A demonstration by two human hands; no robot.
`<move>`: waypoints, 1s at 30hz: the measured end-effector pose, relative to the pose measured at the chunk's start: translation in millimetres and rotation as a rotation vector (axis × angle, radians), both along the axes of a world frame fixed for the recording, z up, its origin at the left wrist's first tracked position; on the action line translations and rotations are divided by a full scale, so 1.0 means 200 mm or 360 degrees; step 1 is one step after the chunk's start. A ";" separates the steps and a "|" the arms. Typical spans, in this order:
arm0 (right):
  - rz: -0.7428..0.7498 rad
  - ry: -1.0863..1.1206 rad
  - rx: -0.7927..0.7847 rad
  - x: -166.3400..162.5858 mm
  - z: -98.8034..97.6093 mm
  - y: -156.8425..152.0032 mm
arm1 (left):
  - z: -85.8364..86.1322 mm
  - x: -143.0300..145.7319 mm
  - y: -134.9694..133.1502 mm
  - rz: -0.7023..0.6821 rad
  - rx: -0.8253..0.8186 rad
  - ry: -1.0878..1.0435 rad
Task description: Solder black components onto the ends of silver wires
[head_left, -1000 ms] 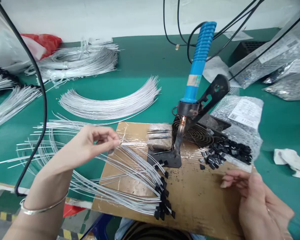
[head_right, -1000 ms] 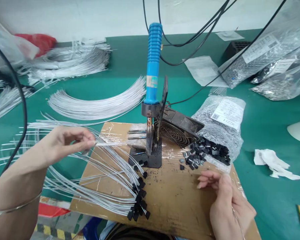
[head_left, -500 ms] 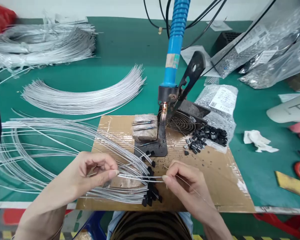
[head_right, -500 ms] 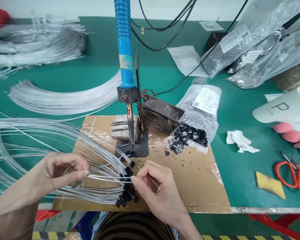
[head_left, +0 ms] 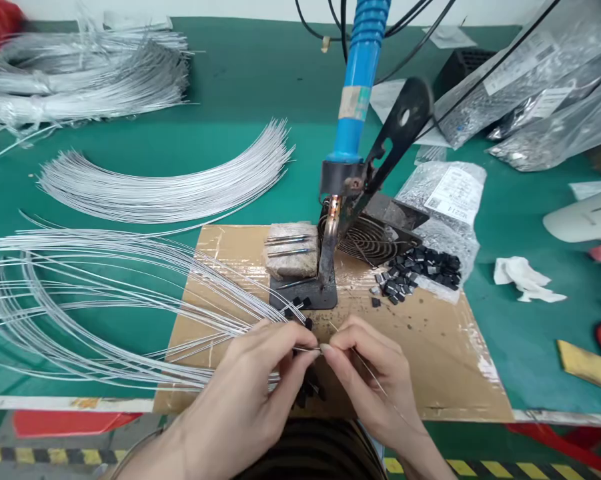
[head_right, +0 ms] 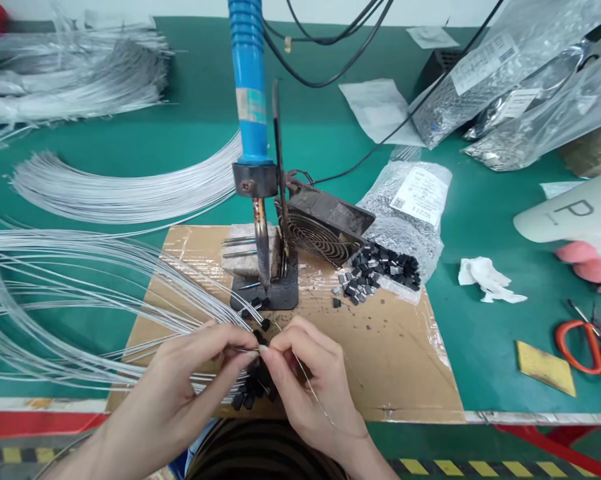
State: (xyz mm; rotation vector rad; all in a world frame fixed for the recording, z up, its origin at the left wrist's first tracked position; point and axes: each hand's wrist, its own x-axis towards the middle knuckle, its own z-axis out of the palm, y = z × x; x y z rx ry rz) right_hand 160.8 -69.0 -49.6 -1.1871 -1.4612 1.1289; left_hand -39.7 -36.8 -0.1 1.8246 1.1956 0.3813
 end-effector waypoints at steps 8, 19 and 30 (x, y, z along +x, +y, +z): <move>-0.0126 0.0097 -0.0030 -0.01 -0.04 -0.01 | -0.02 0.09 0.07 0.0285 -0.0739 -0.0522; -0.0408 0.0888 -0.0628 -0.02 -0.02 0.00 | -0.06 0.06 0.05 0.0522 -0.0520 -0.0542; -0.0359 0.1081 -0.0857 -0.11 0.05 0.00 | -0.06 0.07 0.01 0.0555 -0.0419 -0.0470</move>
